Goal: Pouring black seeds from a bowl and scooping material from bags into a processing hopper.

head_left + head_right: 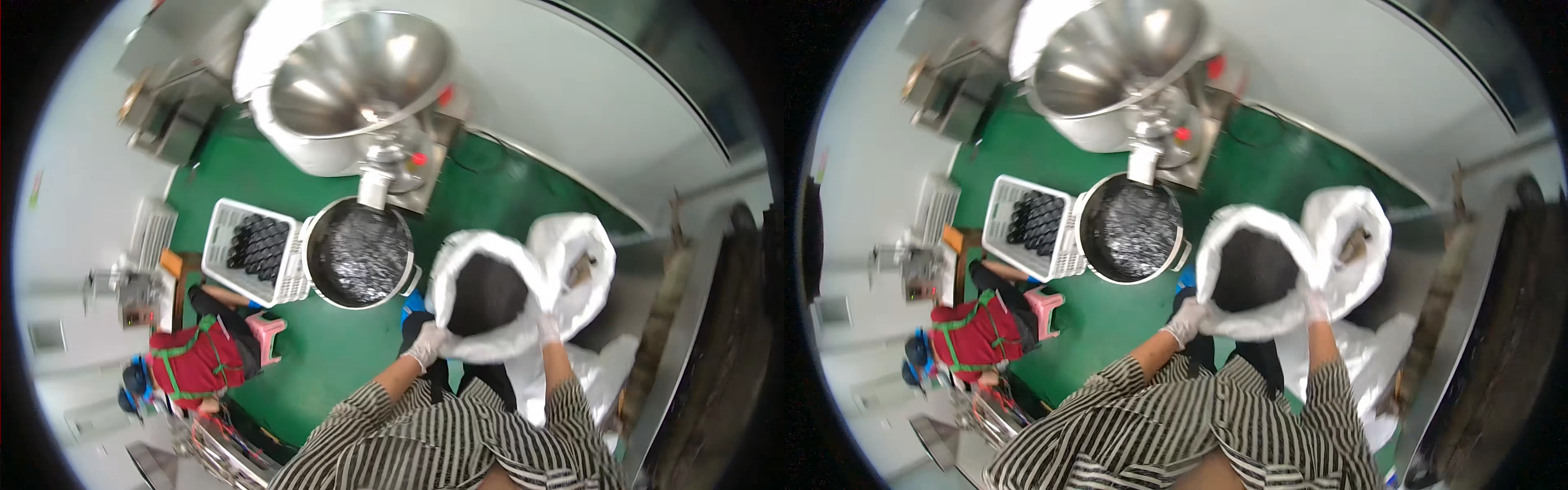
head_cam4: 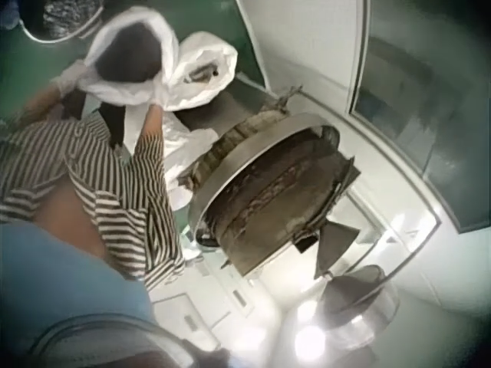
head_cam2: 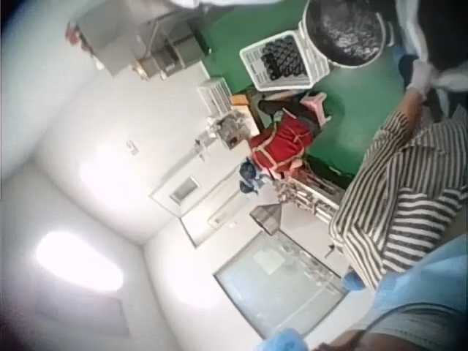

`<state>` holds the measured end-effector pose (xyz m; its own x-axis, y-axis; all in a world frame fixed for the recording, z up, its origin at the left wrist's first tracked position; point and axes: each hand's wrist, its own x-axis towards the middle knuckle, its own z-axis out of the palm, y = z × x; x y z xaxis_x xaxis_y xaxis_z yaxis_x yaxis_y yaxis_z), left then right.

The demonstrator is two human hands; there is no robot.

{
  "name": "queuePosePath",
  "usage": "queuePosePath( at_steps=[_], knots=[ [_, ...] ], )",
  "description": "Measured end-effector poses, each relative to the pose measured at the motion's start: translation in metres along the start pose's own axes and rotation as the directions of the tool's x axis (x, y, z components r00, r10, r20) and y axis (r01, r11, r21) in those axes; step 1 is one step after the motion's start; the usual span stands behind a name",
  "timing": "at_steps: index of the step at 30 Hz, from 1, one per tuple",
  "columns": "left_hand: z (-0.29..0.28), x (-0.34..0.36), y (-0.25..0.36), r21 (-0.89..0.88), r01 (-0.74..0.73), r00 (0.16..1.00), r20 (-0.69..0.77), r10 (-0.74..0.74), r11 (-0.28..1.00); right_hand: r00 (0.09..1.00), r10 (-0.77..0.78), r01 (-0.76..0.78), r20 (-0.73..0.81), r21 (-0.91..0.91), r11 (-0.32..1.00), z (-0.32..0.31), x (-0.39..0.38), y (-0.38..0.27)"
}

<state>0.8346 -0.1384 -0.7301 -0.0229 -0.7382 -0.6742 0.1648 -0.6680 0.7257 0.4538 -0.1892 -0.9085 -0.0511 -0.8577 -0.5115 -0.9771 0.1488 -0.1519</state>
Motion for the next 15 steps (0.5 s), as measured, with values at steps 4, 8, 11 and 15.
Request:
queuePosePath(
  at_steps=[4,8,11,15],
  knots=[
    [-0.019,-0.027,0.043,-0.152,0.125,0.979,-0.141,-0.147,0.980,0.979,0.203,-0.163,0.010,0.633,0.757,-0.137,-0.046,-0.146],
    [-0.007,-0.020,0.055,-0.055,0.250,0.956,-0.144,-0.255,0.967,0.955,0.296,-0.235,0.029,0.685,0.690,-0.140,-0.071,-0.141],
    [0.000,-0.013,0.048,-0.143,0.209,0.978,0.000,-0.211,0.968,0.923,0.345,-0.158,-0.172,0.646,0.747,-0.120,-0.096,-0.126],
    [-0.025,-0.007,0.032,-0.097,0.205,0.979,0.040,-0.202,0.974,0.828,0.357,-0.049,-0.433,0.578,0.815,-0.126,-0.116,-0.135]
  ],
)
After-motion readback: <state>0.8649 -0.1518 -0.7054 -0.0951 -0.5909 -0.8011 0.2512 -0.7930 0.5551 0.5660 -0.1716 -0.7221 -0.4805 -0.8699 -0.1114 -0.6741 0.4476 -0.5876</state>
